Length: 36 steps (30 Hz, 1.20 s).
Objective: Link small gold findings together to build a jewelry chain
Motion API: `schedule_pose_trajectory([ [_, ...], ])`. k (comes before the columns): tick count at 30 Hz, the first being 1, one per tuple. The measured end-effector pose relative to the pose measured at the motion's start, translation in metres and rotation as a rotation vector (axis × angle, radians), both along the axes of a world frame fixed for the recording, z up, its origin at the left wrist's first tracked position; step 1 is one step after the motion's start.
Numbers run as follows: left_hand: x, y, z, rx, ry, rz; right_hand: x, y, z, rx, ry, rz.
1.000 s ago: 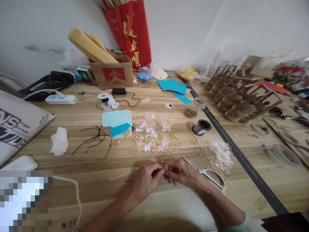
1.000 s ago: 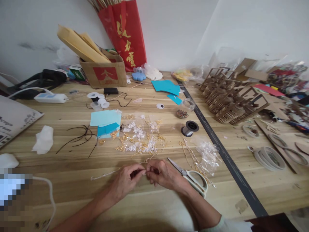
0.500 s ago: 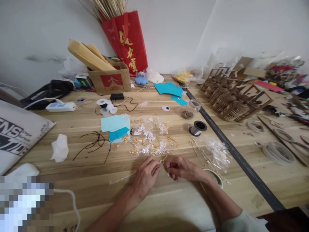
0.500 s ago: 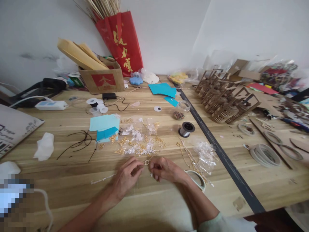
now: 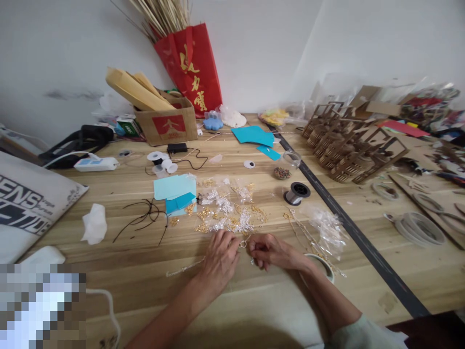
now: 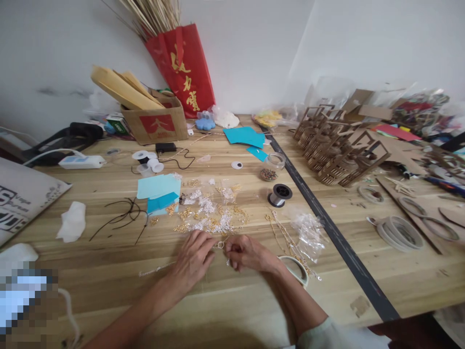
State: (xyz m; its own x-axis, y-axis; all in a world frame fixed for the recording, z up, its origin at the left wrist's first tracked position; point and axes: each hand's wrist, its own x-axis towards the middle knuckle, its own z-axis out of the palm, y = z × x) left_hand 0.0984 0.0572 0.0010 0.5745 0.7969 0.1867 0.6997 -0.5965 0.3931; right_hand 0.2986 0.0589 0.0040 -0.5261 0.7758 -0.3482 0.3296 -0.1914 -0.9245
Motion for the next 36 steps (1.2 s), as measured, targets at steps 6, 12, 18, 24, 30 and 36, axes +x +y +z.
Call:
schedule_pose_trajectory([
  [6, 0.005, 0.003, 0.007, -0.050, 0.130, -0.017, 0.002, 0.001, -0.006, -0.024, 0.014, -0.006],
  [12, 0.011, 0.008, 0.005, -0.090, 0.095, -0.023, 0.004, 0.002, -0.013, -0.021, 0.024, 0.000],
  [18, 0.010, 0.009, -0.010, -0.094, -0.047, -0.019, 0.004, 0.003, -0.013, -0.002, 0.020, 0.001],
  [24, 0.009, 0.007, -0.013, -0.039, -0.042, -0.029, 0.003, 0.002, -0.010, -0.012, 0.012, 0.006],
  [30, 0.008, 0.007, -0.015, 0.026, -0.006, -0.033, 0.002, 0.001, -0.006, 0.004, 0.002, 0.001],
  [36, 0.008, 0.007, -0.013, 0.019, -0.004, -0.041, 0.000, 0.001, -0.003, -0.006, -0.005, -0.007],
])
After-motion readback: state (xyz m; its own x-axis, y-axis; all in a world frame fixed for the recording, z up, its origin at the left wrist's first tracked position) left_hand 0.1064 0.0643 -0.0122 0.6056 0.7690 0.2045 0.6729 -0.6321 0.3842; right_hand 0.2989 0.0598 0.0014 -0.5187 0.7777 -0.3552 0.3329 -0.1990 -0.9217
